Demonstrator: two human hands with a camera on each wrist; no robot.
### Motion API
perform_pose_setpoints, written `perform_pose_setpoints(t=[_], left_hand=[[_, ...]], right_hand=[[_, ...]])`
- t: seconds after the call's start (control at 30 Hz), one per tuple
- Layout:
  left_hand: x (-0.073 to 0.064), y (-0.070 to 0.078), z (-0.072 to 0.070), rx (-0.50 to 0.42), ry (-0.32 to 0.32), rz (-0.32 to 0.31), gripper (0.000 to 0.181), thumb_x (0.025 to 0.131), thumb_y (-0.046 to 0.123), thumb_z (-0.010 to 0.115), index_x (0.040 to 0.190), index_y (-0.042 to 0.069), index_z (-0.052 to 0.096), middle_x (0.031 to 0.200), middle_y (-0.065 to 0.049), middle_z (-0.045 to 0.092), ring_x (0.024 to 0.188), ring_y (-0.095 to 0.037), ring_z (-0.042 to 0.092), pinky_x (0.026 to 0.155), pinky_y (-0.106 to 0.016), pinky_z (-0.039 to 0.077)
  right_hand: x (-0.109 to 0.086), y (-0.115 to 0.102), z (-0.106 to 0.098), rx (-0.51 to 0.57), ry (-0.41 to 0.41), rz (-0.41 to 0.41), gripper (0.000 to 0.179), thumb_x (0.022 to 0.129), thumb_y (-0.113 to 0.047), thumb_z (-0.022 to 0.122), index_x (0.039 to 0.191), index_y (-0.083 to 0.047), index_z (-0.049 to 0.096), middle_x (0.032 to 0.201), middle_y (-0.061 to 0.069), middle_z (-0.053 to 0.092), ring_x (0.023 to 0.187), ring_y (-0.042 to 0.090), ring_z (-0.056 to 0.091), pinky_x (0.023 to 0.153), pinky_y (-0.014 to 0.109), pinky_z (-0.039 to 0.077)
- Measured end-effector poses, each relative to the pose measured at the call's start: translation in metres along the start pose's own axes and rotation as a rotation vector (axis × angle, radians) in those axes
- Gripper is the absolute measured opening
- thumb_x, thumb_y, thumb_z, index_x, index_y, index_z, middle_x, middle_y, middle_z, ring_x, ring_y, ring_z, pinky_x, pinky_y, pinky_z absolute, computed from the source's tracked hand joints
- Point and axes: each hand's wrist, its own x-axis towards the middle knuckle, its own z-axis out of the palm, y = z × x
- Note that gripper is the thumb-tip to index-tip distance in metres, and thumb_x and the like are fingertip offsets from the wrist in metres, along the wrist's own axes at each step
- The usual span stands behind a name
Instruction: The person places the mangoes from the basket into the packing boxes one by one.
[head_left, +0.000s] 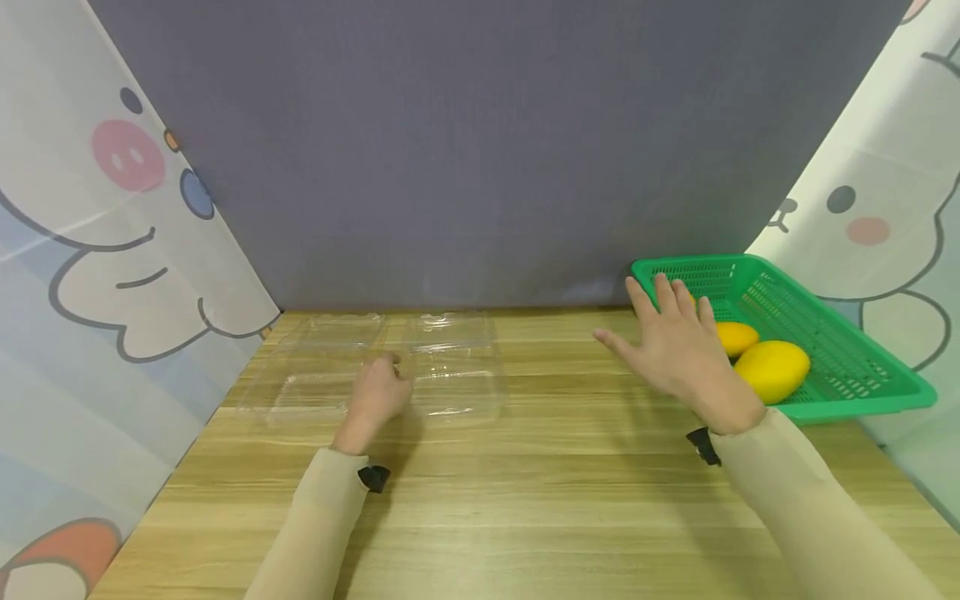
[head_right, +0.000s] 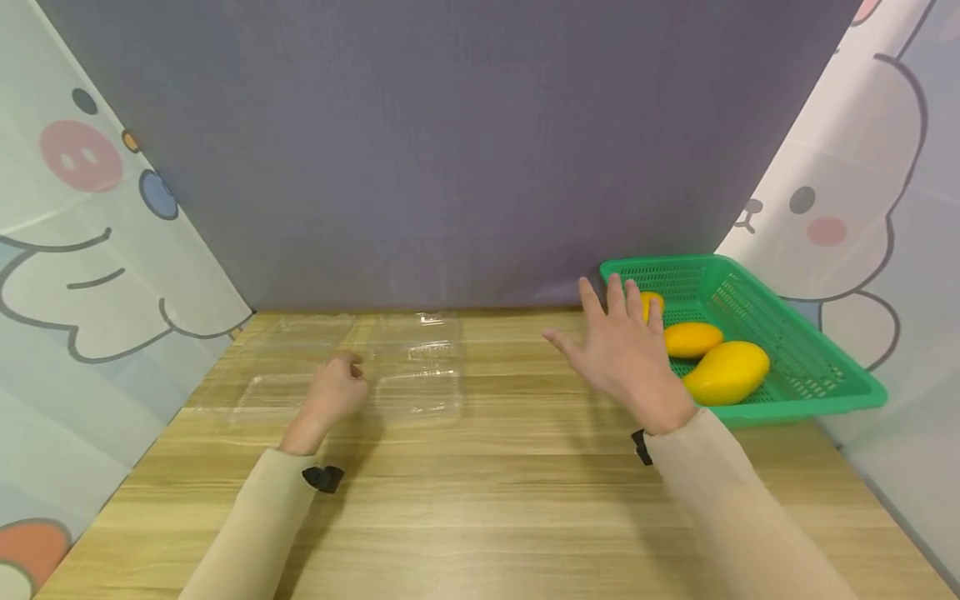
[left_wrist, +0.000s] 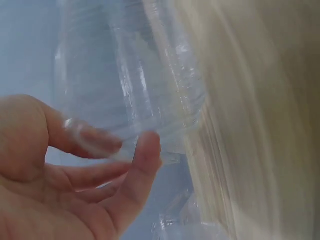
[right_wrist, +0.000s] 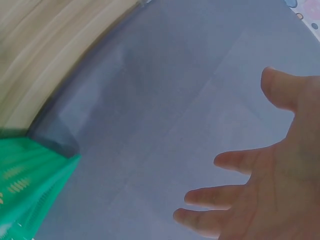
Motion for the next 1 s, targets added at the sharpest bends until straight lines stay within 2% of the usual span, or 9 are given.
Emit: perform_pose_setpoints(t=[0.07, 0.1, 0.23, 0.33, 0.63, 0.83, 1.0], left_hand=[[0.0, -0.001, 0.0, -0.002, -0.012, 0.001, 0.054, 0.086, 0.003, 0.056, 0.138, -0.012, 0.051, 0.108, -0.025, 0.069, 0.082, -0.029, 0.063, 0.076, -0.045, 0.056], [0.0, -0.001, -0.001, -0.003, -0.017, 0.002, 0.054, 0.086, 0.003, 0.056, 0.138, -0.011, 0.051, 0.113, -0.025, 0.068, 0.084, -0.028, 0.063, 0.078, -0.043, 0.055], [0.0, -0.002, -0.001, -0.061, -0.064, -0.015, 0.06, 0.083, -0.002, 0.051, 0.142, -0.011, 0.047, 0.103, -0.024, 0.07, 0.057, -0.016, 0.05, 0.053, -0.028, 0.046], [0.0, -0.002, -0.002, -0.082, -0.079, -0.02, 0.063, 0.081, -0.004, 0.051, 0.143, -0.011, 0.045, 0.101, -0.023, 0.069, 0.049, -0.012, 0.044, 0.046, -0.024, 0.041], [0.002, -0.003, -0.001, -0.093, -0.105, -0.04, 0.064, 0.082, -0.002, 0.052, 0.145, -0.008, 0.043, 0.114, -0.024, 0.064, 0.065, -0.019, 0.058, 0.054, -0.027, 0.048], [0.002, -0.003, 0.0, -0.11, -0.132, -0.045, 0.061, 0.088, 0.003, 0.055, 0.147, -0.007, 0.041, 0.115, -0.023, 0.064, 0.071, -0.021, 0.059, 0.057, -0.029, 0.049], [0.002, -0.002, 0.001, -0.123, -0.136, -0.04, 0.061, 0.088, 0.002, 0.054, 0.147, -0.006, 0.04, 0.117, -0.024, 0.064, 0.068, -0.02, 0.058, 0.056, -0.029, 0.048]], right_hand=[[0.001, 0.003, -0.003, -0.002, -0.001, 0.004, 0.102, 0.095, -0.077, 0.033, 0.163, -0.006, 0.009, 0.162, 0.037, 0.003, 0.147, 0.059, 0.003, 0.115, 0.075, 0.001], [0.001, 0.005, -0.004, -0.002, 0.001, 0.006, 0.102, 0.095, -0.078, 0.033, 0.163, -0.006, 0.009, 0.162, 0.037, 0.003, 0.146, 0.059, 0.004, 0.115, 0.075, 0.001], [0.003, 0.01, -0.01, -0.005, 0.009, 0.006, 0.102, 0.095, -0.078, 0.034, 0.163, -0.006, 0.011, 0.16, 0.039, 0.006, 0.145, 0.061, 0.006, 0.115, 0.075, 0.003], [0.004, 0.016, -0.013, -0.011, 0.011, 0.011, 0.102, 0.095, -0.077, 0.035, 0.163, -0.005, 0.012, 0.159, 0.04, 0.008, 0.144, 0.062, 0.008, 0.115, 0.075, 0.005], [0.005, 0.035, -0.024, -0.017, -0.018, 0.051, 0.105, 0.095, -0.077, 0.033, 0.162, -0.001, 0.009, 0.158, 0.042, 0.007, 0.142, 0.064, 0.007, 0.112, 0.077, 0.006], [0.003, 0.047, -0.026, -0.002, -0.011, 0.059, 0.103, 0.096, -0.075, 0.035, 0.162, 0.0, 0.01, 0.158, 0.042, 0.009, 0.142, 0.064, 0.008, 0.111, 0.078, 0.007], [0.002, 0.06, -0.025, -0.001, 0.0, 0.063, 0.102, 0.097, -0.074, 0.036, 0.16, 0.003, 0.012, 0.155, 0.044, 0.012, 0.139, 0.065, 0.012, 0.11, 0.078, 0.01]])
